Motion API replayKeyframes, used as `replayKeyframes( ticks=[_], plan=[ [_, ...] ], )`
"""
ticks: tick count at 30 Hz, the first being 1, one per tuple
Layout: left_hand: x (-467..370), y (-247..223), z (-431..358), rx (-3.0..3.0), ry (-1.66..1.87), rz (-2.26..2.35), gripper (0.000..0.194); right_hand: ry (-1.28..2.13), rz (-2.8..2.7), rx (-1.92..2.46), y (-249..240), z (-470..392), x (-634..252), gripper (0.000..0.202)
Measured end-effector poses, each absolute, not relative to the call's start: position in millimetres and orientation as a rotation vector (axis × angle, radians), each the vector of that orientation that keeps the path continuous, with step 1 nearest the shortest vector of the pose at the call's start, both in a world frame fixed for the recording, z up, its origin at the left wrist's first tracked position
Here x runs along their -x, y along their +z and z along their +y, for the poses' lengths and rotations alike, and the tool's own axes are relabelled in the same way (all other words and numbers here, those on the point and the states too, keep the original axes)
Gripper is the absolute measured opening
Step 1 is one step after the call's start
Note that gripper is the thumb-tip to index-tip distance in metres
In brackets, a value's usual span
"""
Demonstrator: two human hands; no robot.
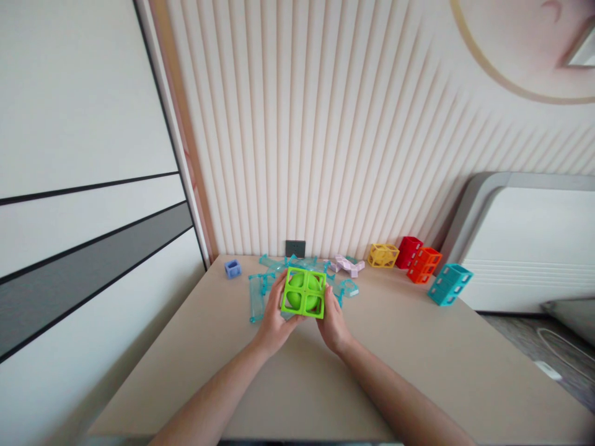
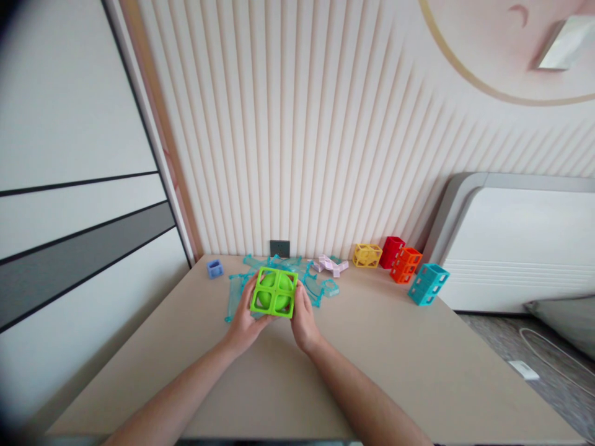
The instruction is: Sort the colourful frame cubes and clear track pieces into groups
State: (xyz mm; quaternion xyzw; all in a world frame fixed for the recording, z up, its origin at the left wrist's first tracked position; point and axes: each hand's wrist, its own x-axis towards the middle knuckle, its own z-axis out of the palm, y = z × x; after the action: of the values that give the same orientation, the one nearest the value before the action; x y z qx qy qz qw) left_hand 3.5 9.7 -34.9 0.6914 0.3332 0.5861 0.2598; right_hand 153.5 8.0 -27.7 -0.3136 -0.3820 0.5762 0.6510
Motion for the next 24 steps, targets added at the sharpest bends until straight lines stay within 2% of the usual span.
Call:
replayKeyframes(
  ticks=[6, 14, 17, 20, 24],
  plan=[
    [-5.5, -44.6, 11.7, -1.767, 1.492, 0.968, 0.079, 1.097, -0.975, 0.837, -37.0, 16.1, -158.4, 0.05],
    [-5.8, -30.1, 0.7, -1.443, 1.384, 0.696, 0.091, 0.871, -1.213, 0.859, -34.6, 13.4, -162.2, 0.048],
    [-5.3, -26.2, 4.3, -1.322, 1.422, 0.754, 0.095, 0.856, -1.319, 0.84, -33.8, 10.3, -161.5, 0.047],
    [-4.6, -26.1, 10.3, -1.279, 1.464, 0.846, 0.087, 0.822, -1.399, 0.845, -34.5, 9.4, -161.3, 0.045],
    [-3.7, -26.6, 14.3, -1.248, 1.488, 0.918, 0.062, 0.797, -1.442, 0.828, -37.0, 11.3, -162.1, 0.045]
  ],
)
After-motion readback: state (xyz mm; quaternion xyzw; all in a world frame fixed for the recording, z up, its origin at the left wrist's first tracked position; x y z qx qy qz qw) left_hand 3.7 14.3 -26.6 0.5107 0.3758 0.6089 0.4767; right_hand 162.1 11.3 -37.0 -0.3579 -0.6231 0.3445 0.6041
